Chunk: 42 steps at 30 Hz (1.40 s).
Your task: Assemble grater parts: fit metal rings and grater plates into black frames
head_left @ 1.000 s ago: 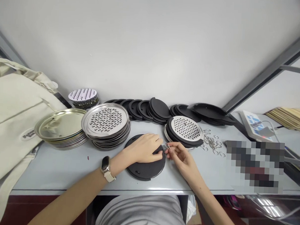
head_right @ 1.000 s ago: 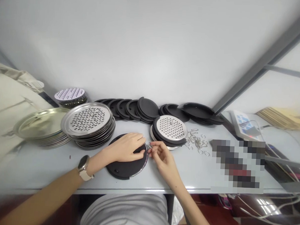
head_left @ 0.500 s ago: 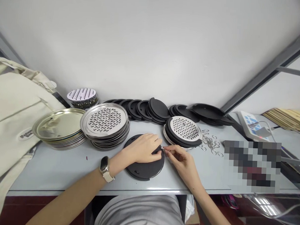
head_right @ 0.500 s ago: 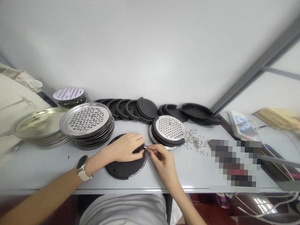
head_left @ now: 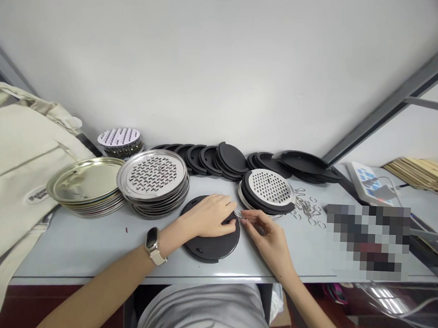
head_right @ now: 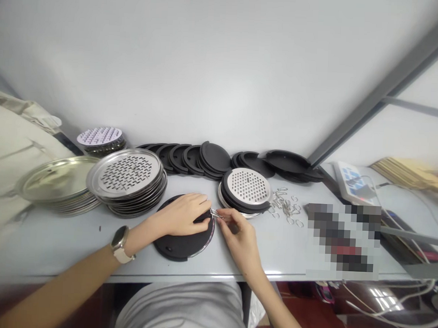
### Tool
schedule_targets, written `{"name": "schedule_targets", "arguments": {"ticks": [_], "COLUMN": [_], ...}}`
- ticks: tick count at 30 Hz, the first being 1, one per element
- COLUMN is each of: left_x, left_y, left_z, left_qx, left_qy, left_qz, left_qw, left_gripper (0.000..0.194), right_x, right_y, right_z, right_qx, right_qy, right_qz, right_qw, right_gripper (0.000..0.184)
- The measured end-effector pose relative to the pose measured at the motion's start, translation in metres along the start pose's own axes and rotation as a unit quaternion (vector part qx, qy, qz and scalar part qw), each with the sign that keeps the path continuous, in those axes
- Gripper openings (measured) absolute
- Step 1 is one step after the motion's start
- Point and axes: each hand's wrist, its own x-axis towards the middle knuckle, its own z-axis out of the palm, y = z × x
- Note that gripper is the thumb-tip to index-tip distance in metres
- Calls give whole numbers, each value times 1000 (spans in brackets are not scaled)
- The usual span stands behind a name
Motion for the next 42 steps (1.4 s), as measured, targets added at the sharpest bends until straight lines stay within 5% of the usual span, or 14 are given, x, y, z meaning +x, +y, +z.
{"name": "schedule_targets", "arguments": {"ticks": [11, 29, 42], "left_x": [0, 0, -2], "left_y": [0, -1, -2], "left_z": [0, 1, 0], "left_qx": [4, 11, 28], "left_qy": [5, 2, -6], "left_qz": [3, 4, 5], "left_qw": [1000, 1000, 1000], "left_gripper": [11, 12, 16], "right_x": [-1, 0, -1], "right_y": [-2, 1, -7], "right_z": [-1, 1, 3], "right_qx": [-56, 10, -87], "right_qy": [17, -6, -44], "right_qz": [7, 44, 3], "right_qw": [998, 999, 995], "right_gripper": [18, 29, 38]}}
